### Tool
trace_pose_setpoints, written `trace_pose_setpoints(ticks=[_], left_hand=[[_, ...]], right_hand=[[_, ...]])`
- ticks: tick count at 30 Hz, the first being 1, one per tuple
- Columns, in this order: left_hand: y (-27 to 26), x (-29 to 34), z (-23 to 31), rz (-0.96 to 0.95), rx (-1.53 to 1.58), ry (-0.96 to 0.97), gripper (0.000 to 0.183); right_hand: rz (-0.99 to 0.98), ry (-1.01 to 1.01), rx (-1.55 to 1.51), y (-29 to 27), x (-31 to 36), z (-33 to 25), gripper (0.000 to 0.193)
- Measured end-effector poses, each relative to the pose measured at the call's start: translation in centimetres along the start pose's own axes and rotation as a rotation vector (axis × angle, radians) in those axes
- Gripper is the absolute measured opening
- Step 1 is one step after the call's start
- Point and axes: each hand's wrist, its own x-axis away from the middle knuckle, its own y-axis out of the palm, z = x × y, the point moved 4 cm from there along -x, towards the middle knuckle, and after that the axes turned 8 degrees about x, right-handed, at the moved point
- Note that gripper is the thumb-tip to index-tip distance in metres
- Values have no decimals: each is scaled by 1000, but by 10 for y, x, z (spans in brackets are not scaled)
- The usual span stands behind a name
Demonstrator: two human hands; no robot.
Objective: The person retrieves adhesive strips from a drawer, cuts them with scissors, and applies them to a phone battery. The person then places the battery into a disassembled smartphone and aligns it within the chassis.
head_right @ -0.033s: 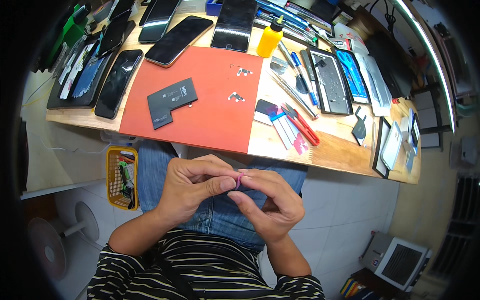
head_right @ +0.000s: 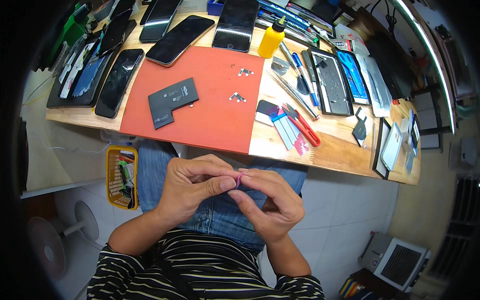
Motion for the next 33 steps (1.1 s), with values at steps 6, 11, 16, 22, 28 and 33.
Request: trace_pose_setpoints(ticks=[6,11,16,22,28,33], left_hand=[[-9,-4,8,0,-58,40,15],[-11,-4,10,-5,-93,68,16],[-12,-4,13,-14,-188,135,16],[-13,-4,14,-25,-197,154,18],[-11,-3,17,-51,-275,205,20],[-10,-3,18,-35,-270,193,19]], right_hand=[[-21,-40,-3,10,-8,3,32],[-24,-56,-7,14,-9,4,32],[-27,-62,-16,15,-9,5,33],[-29,-74,-18,16,-10,5,33],[-25,-86,-11,15,-10,4,33],[-22,-92,-2,15,-9,4,33]])
